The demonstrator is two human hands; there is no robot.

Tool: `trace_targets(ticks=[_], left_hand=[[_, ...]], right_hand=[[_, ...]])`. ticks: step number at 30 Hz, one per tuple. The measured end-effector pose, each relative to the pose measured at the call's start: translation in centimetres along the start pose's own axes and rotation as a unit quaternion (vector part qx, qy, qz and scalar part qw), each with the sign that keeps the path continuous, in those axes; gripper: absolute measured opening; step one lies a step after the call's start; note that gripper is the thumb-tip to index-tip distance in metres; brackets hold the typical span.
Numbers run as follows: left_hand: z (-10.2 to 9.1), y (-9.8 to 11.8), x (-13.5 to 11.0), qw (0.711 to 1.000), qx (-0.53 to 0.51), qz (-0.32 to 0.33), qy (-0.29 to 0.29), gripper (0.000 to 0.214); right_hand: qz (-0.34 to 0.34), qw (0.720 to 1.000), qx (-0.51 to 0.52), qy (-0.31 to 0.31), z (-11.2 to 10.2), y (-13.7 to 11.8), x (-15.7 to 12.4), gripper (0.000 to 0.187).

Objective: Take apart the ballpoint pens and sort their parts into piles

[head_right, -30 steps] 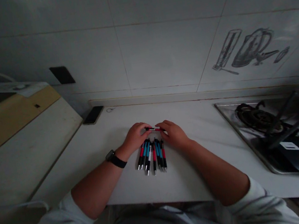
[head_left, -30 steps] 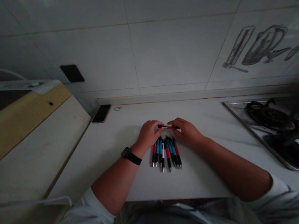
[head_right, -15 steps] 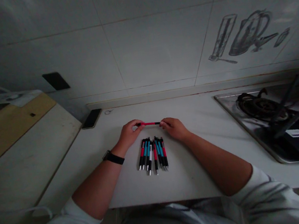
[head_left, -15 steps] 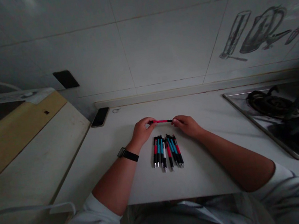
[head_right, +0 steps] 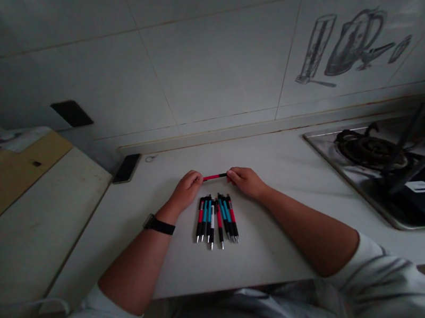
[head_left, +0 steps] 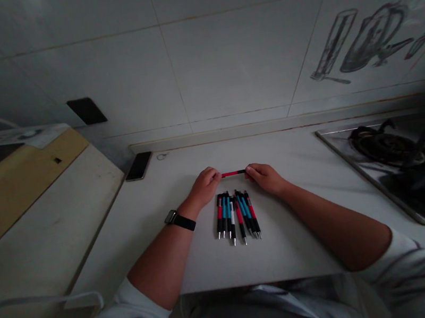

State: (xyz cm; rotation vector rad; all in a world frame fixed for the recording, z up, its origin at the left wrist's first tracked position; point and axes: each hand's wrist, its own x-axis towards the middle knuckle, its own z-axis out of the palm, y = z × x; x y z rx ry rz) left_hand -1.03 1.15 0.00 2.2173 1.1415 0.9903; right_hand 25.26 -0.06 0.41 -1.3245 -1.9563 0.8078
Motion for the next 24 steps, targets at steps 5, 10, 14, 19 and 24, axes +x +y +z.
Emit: trace_targets(ticks=[5,10,14,19,24], left_hand=[[0.2,0.2,0.1,0.999,-0.021,-0.022,-0.017,0.034],[0.2,0.2,0.1,0.998,-0.044,-0.030,-0.021,0.036],[0.4,-0.1,0.0,0.998,-0.046,-0.042,-0.026,0.036],[0.4,0.0,0.1,0.999,-0.018,-0.039,-0.001,0.037],[0.2,0.5,0.0,0.999,0.043,0.011,0.016,0.034]], right_hand=[[-0.025,0.998,-0.053,0.003,-0.2,-0.5,0.0,0.043],[-0.052,0.996,-0.069,0.011,-0.4,-0.6,0.0,0.037],[-0.064,0.994,-0.083,0.028,-0.5,-0.8,0.0,0.033],[-0.057,0.994,-0.079,0.046,-0.5,-1.1,-0.1,0.035],[-0.033,0.997,-0.058,0.035,-0.2,-0.6,0.0,0.040]])
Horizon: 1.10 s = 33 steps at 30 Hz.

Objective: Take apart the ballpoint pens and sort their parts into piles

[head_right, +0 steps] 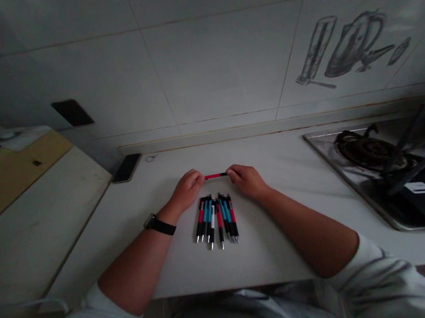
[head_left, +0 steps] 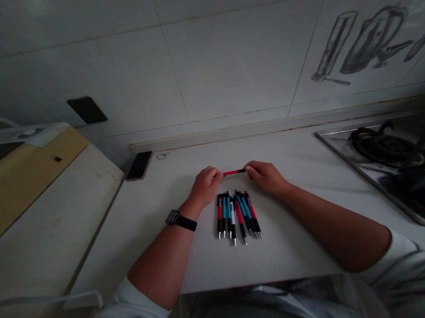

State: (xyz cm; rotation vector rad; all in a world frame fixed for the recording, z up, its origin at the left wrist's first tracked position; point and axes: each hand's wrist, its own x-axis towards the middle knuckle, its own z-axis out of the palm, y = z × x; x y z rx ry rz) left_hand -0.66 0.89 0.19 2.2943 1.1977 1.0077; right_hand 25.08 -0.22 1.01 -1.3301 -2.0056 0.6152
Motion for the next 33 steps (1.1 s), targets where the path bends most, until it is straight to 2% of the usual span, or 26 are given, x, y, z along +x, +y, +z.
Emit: trace_targets(ticks=[3,6,10,12,14,17,20,22,28,31,33], left_hand=[[-0.02,0.09,-0.06,1.000,0.010,-0.006,-0.008,0.033],[-0.05,0.02,-0.07,1.000,0.013,-0.013,-0.007,0.034],[-0.19,0.04,-0.07,1.000,0.011,-0.007,0.000,0.034],[-0.25,0.12,-0.10,1.000,0.010,-0.012,0.006,0.033],[-0.28,0.18,-0.13,1.000,0.005,-0.015,0.013,0.029],[-0.29,0.10,-0.15,1.000,0.001,-0.010,0.021,0.025],[-0.24,-0.21,-0.13,0.999,0.007,-0.017,0.036,0.022],[-0.18,-0.45,-0.11,0.999,0.009,-0.020,0.050,0.020],[-0.18,-0.62,-0.11,0.998,0.008,-0.015,0.066,0.016],[-0.29,-0.46,-0.11,0.998,0.001,-0.021,0.066,0.017],[-0.33,-0.39,-0.09,0.998,-0.003,-0.026,0.065,0.016]], right_hand=[[-0.008,1.000,0.019,0.017,0.39,0.31,0.03,0.029],[-0.001,0.999,0.043,0.032,0.56,0.37,0.01,0.035],[0.020,1.000,0.013,-0.005,0.49,0.41,0.05,0.033],[0.021,1.000,0.013,0.005,0.53,0.44,0.07,0.028],[0.027,0.999,0.027,0.023,0.61,0.44,0.08,0.034],[0.039,0.999,0.019,0.008,0.71,0.47,0.12,0.032],[0.034,0.999,0.027,0.007,0.77,0.64,0.22,0.026],[0.034,0.998,0.048,0.022,0.80,0.75,0.27,0.032],[0.022,0.999,0.039,0.018,0.85,0.79,0.19,0.021],[0.027,0.998,0.045,0.029,0.87,0.80,0.19,0.032],[0.030,0.999,0.033,0.015,0.87,0.81,0.21,0.027]])
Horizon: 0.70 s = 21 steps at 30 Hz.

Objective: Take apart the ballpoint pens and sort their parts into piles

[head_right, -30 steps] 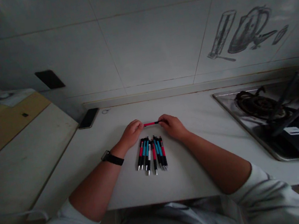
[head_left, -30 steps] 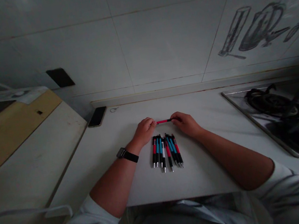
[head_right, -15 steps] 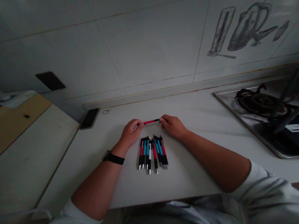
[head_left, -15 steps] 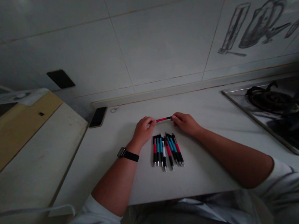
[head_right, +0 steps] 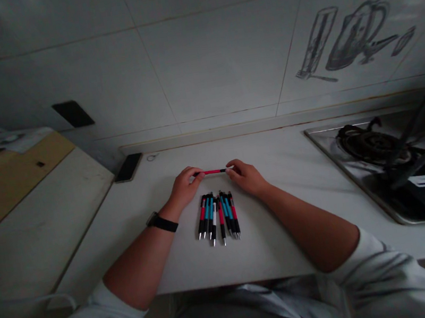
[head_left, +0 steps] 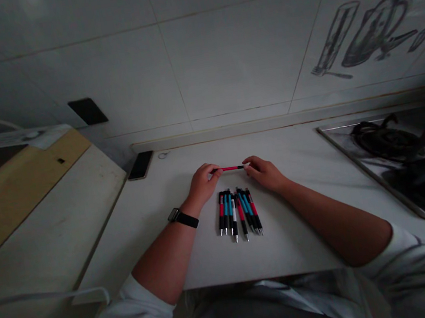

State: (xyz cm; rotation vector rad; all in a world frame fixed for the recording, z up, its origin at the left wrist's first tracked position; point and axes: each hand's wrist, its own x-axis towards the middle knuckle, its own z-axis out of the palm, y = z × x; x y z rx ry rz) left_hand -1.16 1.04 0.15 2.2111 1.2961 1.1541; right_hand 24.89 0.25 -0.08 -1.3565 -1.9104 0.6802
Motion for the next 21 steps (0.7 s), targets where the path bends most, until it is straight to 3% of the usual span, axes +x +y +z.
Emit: trace_targets(ticks=[3,6,10,13,17,21], left_hand=[[0.04,-0.04,0.00,1.000,-0.003,-0.007,-0.004,0.016],[0.13,-0.16,-0.02,1.000,-0.004,-0.005,-0.005,0.016],[0.17,-0.14,-0.03,1.000,-0.003,-0.012,-0.008,0.016],[0.15,0.04,-0.04,1.000,-0.004,-0.017,-0.018,0.015],[0.14,0.29,-0.10,1.000,-0.005,-0.021,-0.021,0.014],[0.17,0.36,-0.14,0.999,-0.002,-0.025,-0.032,0.015]], right_hand=[[-0.003,1.000,-0.011,-0.010,0.04,0.00,0.01,0.023],[-0.003,1.000,-0.006,-0.006,0.15,0.04,-0.03,0.033],[-0.015,1.000,-0.014,-0.015,0.39,0.25,-0.07,0.025],[-0.018,1.000,-0.009,-0.014,0.54,0.42,-0.05,0.037],[-0.031,0.999,-0.037,-0.025,0.56,0.52,0.01,0.023],[-0.041,0.999,-0.026,-0.018,0.60,0.69,0.10,0.029]])
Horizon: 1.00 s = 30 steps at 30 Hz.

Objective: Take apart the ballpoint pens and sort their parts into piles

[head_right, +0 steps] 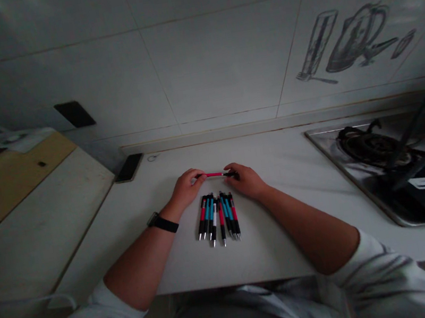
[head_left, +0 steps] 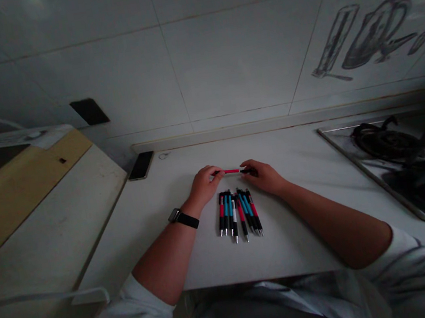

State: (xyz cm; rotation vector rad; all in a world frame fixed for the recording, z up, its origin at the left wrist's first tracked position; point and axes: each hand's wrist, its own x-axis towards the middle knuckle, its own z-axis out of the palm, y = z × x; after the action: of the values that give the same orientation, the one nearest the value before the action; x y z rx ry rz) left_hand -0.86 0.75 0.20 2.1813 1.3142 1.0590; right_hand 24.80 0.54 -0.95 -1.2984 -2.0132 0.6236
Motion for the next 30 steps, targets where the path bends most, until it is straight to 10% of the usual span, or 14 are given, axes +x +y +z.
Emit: trace_targets(ticks=[17,30], left_hand=[[-0.1,-0.8,0.3,0.991,-0.124,-0.057,0.009,0.016],[-1.3,-0.1,0.0,0.999,-0.020,-0.028,-0.020,0.014]], right_hand=[[-0.035,0.995,-0.082,0.038,-1.8,0.2,0.1,0.016],[-0.004,0.983,-0.185,-0.019,-2.8,0.3,-0.3,0.019]])
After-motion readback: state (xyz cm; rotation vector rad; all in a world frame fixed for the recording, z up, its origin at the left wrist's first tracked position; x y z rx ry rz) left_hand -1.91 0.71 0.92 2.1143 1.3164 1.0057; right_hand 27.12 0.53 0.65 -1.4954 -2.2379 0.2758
